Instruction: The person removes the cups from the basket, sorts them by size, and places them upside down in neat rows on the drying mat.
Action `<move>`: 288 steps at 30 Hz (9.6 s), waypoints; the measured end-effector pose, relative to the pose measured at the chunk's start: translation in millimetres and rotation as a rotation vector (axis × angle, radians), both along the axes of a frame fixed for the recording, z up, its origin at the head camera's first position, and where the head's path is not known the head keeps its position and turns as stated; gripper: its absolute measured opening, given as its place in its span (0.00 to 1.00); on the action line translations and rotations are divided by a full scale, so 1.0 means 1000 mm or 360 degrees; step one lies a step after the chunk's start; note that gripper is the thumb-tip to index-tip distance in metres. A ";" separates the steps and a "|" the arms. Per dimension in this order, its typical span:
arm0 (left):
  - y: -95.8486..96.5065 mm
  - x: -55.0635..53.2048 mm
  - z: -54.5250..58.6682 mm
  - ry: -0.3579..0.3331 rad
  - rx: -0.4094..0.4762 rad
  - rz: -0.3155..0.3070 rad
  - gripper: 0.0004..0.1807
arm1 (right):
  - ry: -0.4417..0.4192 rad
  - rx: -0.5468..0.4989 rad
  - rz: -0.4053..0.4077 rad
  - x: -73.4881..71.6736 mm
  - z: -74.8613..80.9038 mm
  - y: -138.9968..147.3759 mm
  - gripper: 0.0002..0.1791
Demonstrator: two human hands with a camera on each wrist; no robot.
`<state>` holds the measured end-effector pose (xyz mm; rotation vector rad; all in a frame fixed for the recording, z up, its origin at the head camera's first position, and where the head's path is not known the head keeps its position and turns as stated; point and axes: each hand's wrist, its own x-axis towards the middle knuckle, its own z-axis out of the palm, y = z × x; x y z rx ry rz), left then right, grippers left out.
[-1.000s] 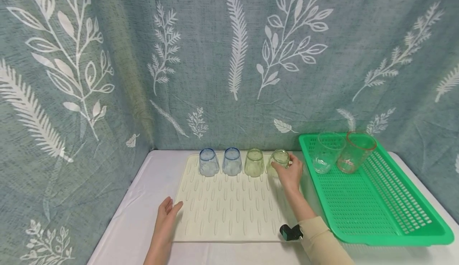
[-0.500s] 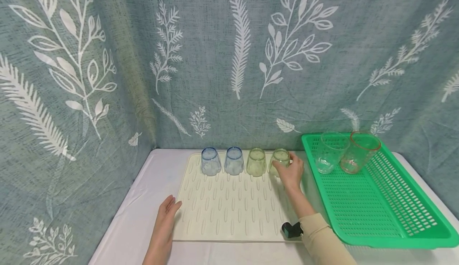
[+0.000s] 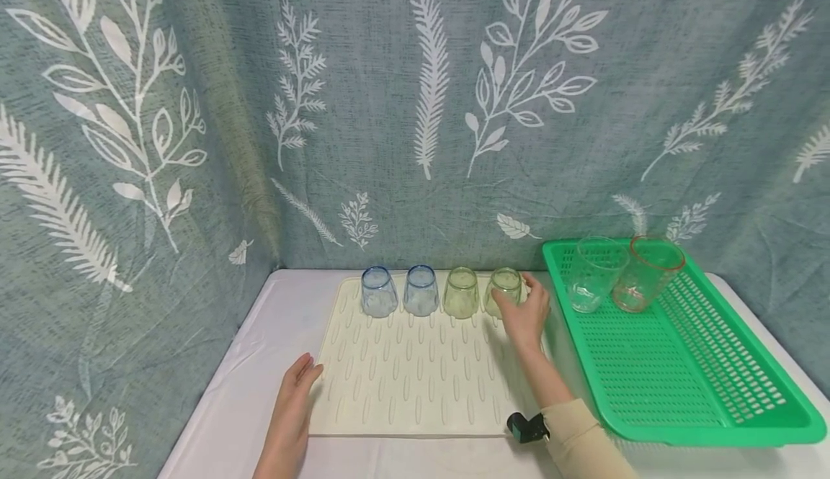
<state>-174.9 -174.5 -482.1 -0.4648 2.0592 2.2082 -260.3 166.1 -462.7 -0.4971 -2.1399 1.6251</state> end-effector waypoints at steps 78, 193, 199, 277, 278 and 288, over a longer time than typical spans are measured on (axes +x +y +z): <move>-0.001 0.001 0.001 0.0009 -0.0066 -0.0047 0.40 | -0.0657 0.0155 -0.0201 0.017 0.063 0.208 0.54; 0.024 0.007 0.012 0.0103 -0.0586 0.0074 0.33 | -0.0270 -0.0187 0.0707 0.100 0.032 -0.003 0.28; 0.053 0.009 0.029 0.0325 -0.0530 0.0008 0.26 | -0.0201 -0.0094 0.0780 0.099 0.023 -0.005 0.31; 0.096 0.023 0.047 0.0248 0.0508 -0.0332 0.31 | -0.0129 -0.0976 0.1338 0.098 0.028 -0.006 0.43; 0.096 0.023 0.047 0.0246 0.0524 -0.0331 0.31 | -0.0131 -0.1014 0.1354 0.098 0.027 -0.007 0.43; 0.089 0.023 0.042 0.0269 0.0586 -0.0375 0.31 | -0.0062 -0.1241 0.1380 0.097 0.025 -0.019 0.38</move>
